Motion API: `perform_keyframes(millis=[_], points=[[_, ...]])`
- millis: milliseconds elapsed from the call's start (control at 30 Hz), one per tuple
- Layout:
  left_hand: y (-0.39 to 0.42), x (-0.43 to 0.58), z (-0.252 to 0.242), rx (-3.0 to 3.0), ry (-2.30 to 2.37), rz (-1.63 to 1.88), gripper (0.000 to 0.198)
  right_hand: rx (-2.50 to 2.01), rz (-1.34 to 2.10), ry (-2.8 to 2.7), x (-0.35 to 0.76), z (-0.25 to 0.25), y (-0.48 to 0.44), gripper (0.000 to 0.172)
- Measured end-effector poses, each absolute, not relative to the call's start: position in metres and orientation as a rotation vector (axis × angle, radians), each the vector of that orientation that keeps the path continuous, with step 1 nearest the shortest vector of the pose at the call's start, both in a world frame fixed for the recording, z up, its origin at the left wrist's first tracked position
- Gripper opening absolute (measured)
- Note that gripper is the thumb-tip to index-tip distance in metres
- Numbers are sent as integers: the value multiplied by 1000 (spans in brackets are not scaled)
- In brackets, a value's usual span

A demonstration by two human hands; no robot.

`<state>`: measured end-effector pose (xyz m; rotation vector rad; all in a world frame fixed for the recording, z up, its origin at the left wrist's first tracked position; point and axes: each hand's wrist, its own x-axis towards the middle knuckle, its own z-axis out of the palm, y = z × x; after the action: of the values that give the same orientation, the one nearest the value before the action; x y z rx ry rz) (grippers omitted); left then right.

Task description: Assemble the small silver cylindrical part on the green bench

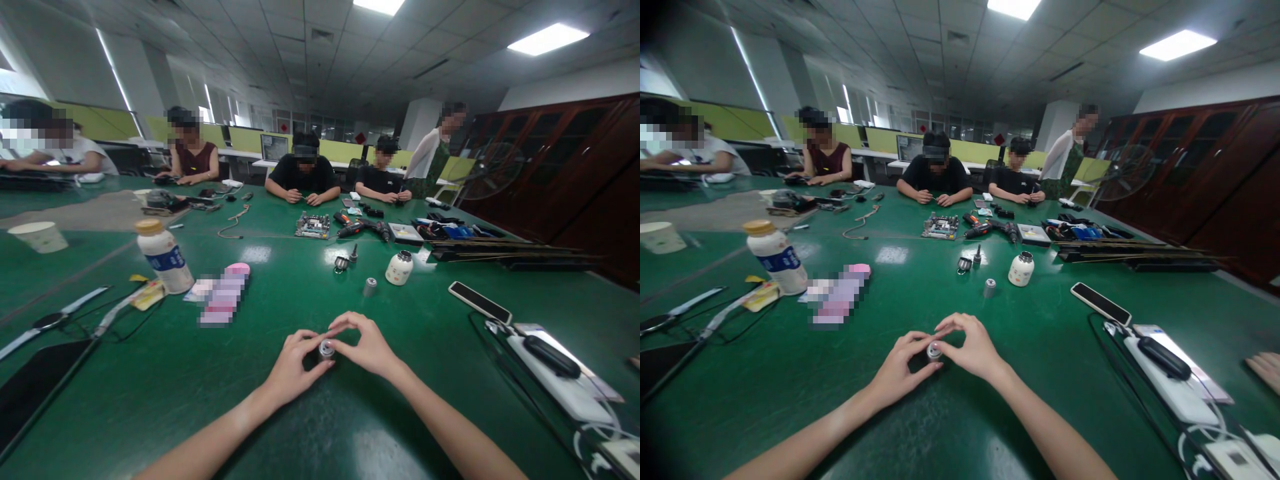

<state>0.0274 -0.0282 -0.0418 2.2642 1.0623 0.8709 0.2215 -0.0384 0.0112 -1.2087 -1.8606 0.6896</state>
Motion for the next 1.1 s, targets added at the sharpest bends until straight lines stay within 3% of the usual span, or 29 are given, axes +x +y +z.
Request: perform_keyframes(millis=[167, 367, 600, 767, 900, 1100], points=[[-28, 27, -44, 2261, 1072, 886, 33, -1200, 675, -1899, 217, 9, -41, 10], [-28, 28, -42, 2262, 1086, 861, 45, -1206, 698, -1695, 248, -1, -13, 19], [-29, 27, -40, 2256, 1086, 851, 45, -1405, 564, -1754, 278, -41, 10, 6], [-29, 27, -41, 2259, 1078, 857, 44, -1267, 634, -1706, 254, -15, -9, 11], [-28, 27, -45, 2270, 1075, 873, 42, -1204, 680, -1813, 228, 8, -31, 5], [-26, 27, -46, 2272, 1048, 878, 37, -1258, 667, -1864, 215, 6, -41, 8]])
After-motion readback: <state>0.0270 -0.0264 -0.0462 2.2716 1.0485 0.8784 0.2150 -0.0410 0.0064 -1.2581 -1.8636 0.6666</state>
